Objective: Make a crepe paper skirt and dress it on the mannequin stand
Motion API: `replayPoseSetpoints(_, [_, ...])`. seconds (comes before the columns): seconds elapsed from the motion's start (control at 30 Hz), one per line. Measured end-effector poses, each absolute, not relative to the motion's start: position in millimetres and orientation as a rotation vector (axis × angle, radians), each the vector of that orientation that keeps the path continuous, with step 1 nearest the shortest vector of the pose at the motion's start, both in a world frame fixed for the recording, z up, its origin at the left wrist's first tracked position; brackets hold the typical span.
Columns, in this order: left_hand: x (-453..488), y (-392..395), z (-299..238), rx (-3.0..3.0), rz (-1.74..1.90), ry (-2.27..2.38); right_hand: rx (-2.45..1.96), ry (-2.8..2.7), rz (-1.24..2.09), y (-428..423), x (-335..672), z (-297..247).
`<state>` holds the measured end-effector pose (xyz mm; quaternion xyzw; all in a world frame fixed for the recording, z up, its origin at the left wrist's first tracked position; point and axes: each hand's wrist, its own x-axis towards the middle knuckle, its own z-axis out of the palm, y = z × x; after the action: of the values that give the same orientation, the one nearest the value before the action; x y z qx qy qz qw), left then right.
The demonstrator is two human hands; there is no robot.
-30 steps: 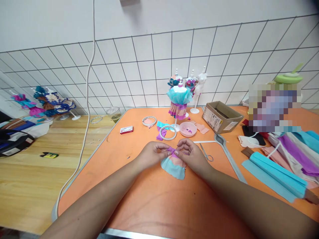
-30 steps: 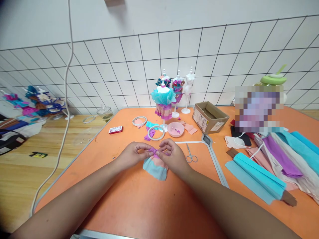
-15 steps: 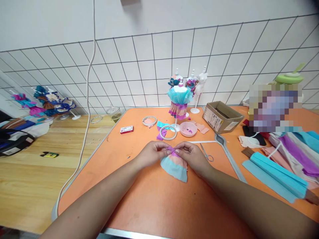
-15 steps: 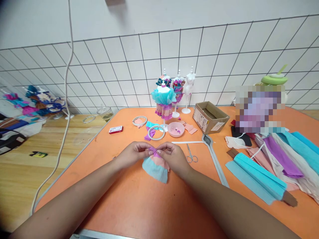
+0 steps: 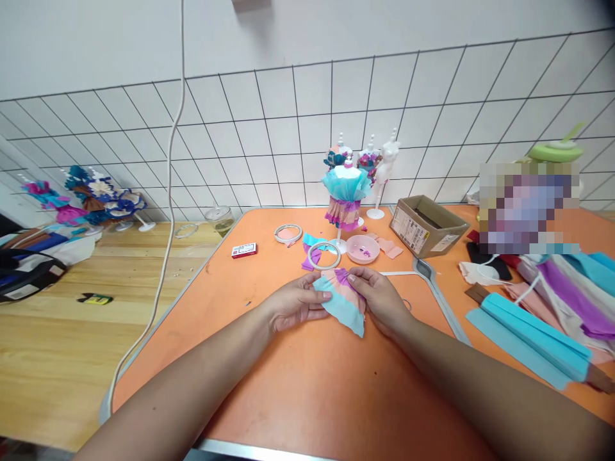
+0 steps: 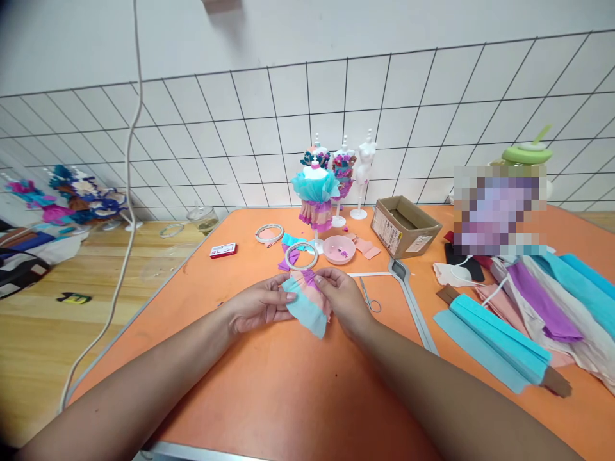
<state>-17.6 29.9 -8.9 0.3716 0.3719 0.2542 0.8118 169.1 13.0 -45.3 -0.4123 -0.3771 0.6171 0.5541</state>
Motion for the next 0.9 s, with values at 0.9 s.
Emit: replayPoseSetpoints(0.9, [-28.3,44.4,-8.0,1.75,0.957,1.304,-1.034,-0.868,1.525,12.4,172.1,-41.5])
